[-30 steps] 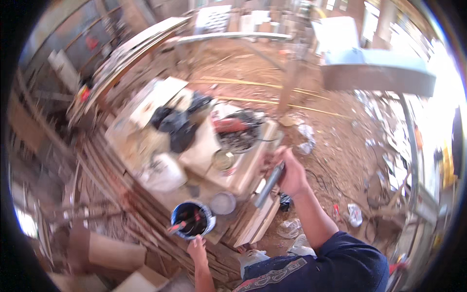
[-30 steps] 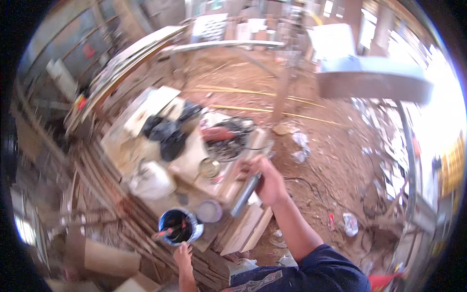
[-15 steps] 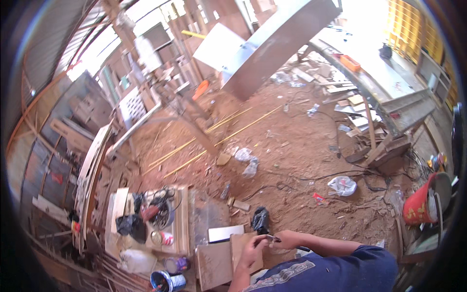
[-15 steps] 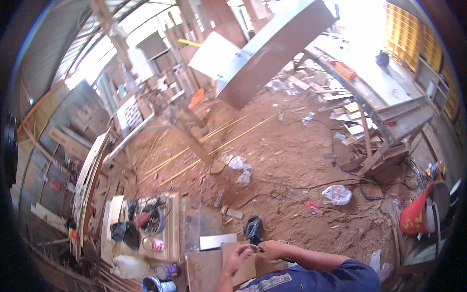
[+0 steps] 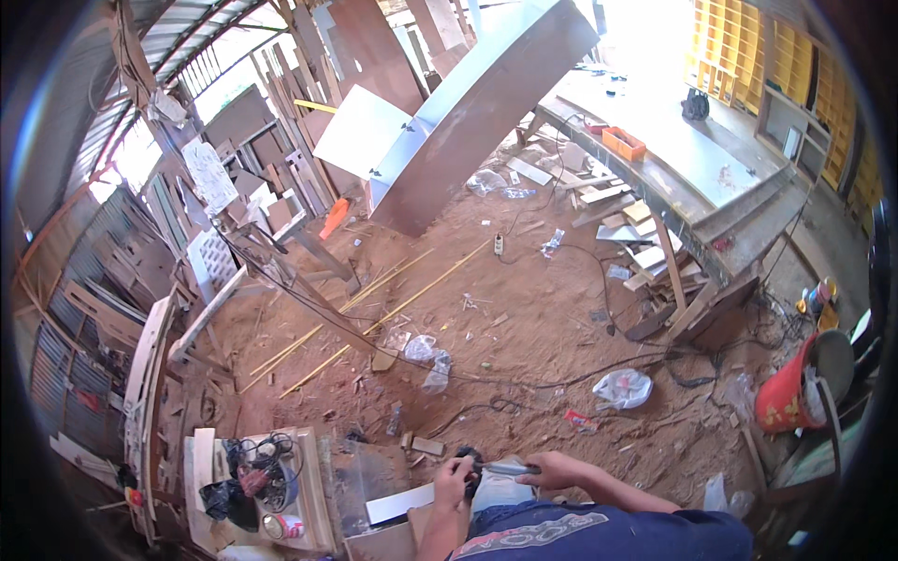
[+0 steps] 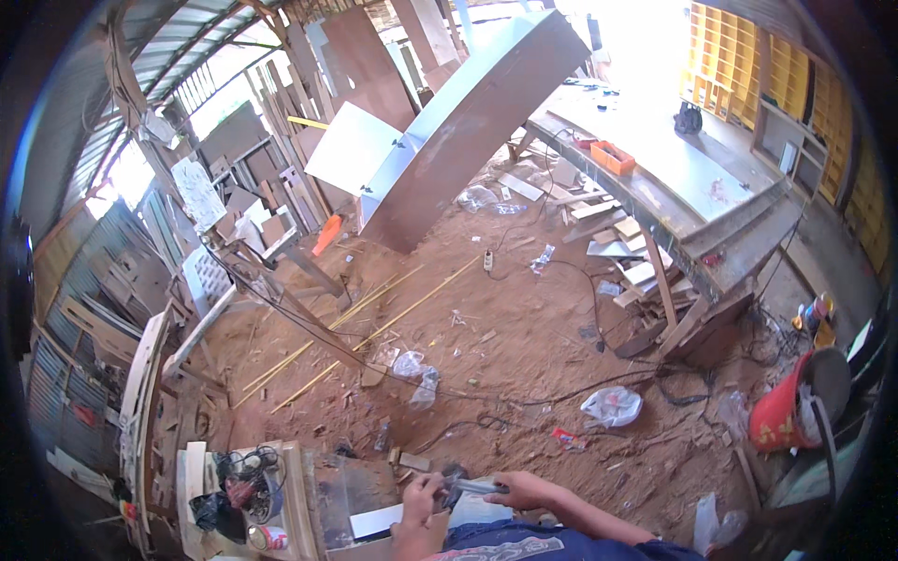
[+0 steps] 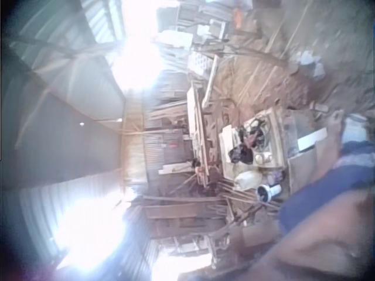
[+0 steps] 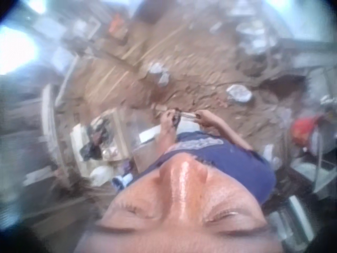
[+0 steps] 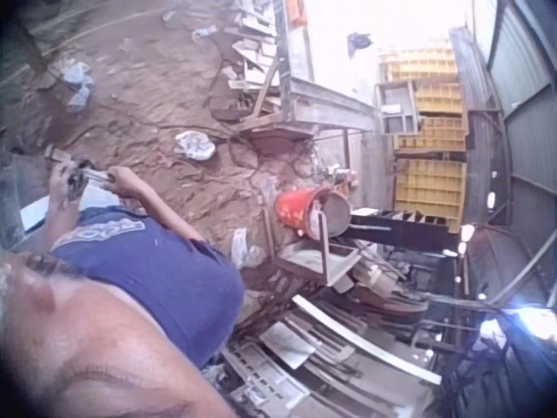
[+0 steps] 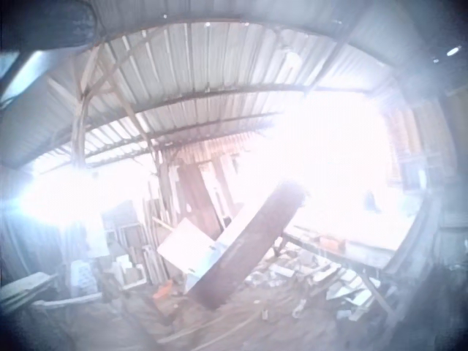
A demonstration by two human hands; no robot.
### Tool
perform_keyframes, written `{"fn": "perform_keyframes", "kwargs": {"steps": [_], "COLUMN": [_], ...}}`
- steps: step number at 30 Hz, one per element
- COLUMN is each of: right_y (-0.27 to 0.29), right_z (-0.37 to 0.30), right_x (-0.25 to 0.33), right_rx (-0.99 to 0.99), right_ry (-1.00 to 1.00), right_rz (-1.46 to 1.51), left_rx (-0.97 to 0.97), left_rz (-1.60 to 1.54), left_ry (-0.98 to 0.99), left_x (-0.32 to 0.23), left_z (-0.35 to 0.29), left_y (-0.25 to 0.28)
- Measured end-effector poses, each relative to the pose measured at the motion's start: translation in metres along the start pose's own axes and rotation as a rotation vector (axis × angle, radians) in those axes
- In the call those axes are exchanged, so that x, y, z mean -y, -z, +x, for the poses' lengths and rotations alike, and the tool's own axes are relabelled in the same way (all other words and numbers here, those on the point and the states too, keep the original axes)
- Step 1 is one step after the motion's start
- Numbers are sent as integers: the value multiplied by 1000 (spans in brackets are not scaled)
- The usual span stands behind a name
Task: The person installs a door on a wooden cabinet using a power drill and a manual screwdriver. They first use the drill to secure the hinges to the cabinet frame and then use the screwdriver to make precise adjustments to the hinge mechanism.
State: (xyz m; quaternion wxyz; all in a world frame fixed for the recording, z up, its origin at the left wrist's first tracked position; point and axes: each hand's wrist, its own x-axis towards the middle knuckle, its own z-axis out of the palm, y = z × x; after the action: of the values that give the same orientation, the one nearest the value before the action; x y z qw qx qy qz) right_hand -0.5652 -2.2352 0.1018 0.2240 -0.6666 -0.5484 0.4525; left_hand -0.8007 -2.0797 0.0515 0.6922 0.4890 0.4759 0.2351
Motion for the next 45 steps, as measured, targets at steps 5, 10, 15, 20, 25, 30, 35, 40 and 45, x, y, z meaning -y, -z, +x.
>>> {"fn": "perform_keyframes", "kwargs": {"steps": [5, 10, 15, 20, 25, 30, 35, 40, 45], "right_y": [59, 129, 224, 281, 336, 431, 540, 588, 607], "right_z": [70, 173, 249, 318, 408, 513, 601, 704, 820], "right_x": [10, 16, 65, 64, 6, -15, 11, 14, 35], "right_rx": [59, -151, -245, -289, -179, 12, 149, 202, 260], "right_ry": [-102, -78, -6, -104, -120, -118, -9, 93, 127], "right_rz": [106, 75, 187, 362, 382, 285, 289, 194, 123], "left_rx": [-42, 17, 97, 121, 72, -60, -123, -194, -278], "left_rz": [-188, -132, 27, 57, -25, -214, -281, -259, -292], "left_ry": [134, 70, -84, -107, 13, 75, 69, -21, 3], "left_x": [-10, -82, -200, -245, -263, -288, -360, -423, -414], "left_z": [88, 203, 300, 396, 487, 582, 661, 722, 824], "left_y": [6, -4, -10, -23, -44, -70, -79, -74, -22]}}
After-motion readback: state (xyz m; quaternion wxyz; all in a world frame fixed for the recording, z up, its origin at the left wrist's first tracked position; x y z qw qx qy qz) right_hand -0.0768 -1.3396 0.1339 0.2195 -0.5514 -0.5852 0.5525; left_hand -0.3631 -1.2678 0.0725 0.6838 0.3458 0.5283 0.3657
